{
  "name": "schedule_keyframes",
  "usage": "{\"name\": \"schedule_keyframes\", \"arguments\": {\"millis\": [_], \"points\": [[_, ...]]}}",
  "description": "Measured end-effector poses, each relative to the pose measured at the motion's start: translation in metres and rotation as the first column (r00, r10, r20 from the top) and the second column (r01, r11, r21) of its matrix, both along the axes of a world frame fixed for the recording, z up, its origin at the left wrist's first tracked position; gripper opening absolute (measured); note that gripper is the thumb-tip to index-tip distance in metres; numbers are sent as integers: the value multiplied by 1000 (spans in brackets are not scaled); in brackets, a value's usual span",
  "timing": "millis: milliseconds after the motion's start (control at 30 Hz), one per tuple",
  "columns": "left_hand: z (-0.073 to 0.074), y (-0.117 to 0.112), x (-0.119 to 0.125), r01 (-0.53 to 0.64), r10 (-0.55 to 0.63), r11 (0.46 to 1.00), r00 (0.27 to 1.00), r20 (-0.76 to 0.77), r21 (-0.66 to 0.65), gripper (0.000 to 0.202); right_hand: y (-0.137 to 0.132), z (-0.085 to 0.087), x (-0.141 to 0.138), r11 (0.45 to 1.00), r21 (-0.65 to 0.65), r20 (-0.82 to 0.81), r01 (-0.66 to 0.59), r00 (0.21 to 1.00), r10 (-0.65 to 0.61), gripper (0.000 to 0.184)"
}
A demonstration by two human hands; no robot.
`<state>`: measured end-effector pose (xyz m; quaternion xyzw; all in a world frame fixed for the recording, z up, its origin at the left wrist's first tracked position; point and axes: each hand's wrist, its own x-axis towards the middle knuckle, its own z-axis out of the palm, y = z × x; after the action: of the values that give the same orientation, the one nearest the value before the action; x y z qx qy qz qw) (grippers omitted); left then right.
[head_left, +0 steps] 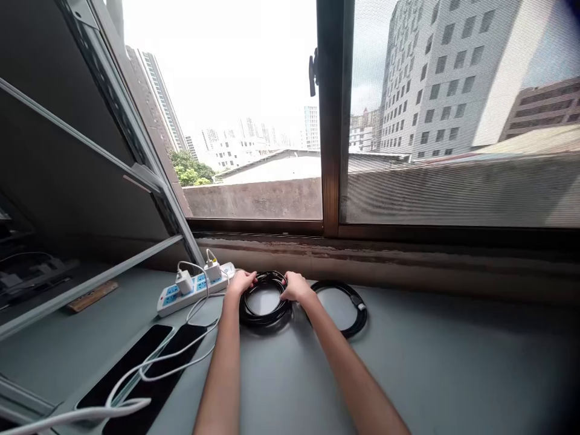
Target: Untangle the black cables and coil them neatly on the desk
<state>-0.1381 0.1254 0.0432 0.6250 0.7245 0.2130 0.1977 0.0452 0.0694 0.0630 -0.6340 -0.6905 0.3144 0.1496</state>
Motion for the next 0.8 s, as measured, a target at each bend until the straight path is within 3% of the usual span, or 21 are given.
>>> {"name": "schedule_keyframes", "arguments": {"millis": [133, 267, 367, 500, 633, 800], "points": [[-2, 3, 19, -74, 74, 997, 988, -137, -1, 33, -3, 4, -1, 1000, -5, 36, 2, 999, -1, 22], [-1, 3, 37, -32, 46, 997, 979, -201, 71, 45, -4, 6, 1, 1000, 19, 52, -3, 999, 2, 25], [3, 2, 39, -17, 29, 998, 978, -208, 61, 40, -5, 7, 3, 998, 56, 62, -3, 998, 0, 34], [10, -2, 29, 0, -16, 995, 988, -156, -104, 34, -7, 10, -1, 1000, 7, 151, -25, 988, 24, 32], [23, -9, 19, 48, -73, 952, 995, -72, -302, 32, -10, 17, -8, 996, -60, 257, -58, 964, 72, 25], [44, -20, 29, 128, -134, 915, 991, 10, -384, 42, -12, 19, -11, 997, -42, 281, -71, 956, 80, 27]]}}
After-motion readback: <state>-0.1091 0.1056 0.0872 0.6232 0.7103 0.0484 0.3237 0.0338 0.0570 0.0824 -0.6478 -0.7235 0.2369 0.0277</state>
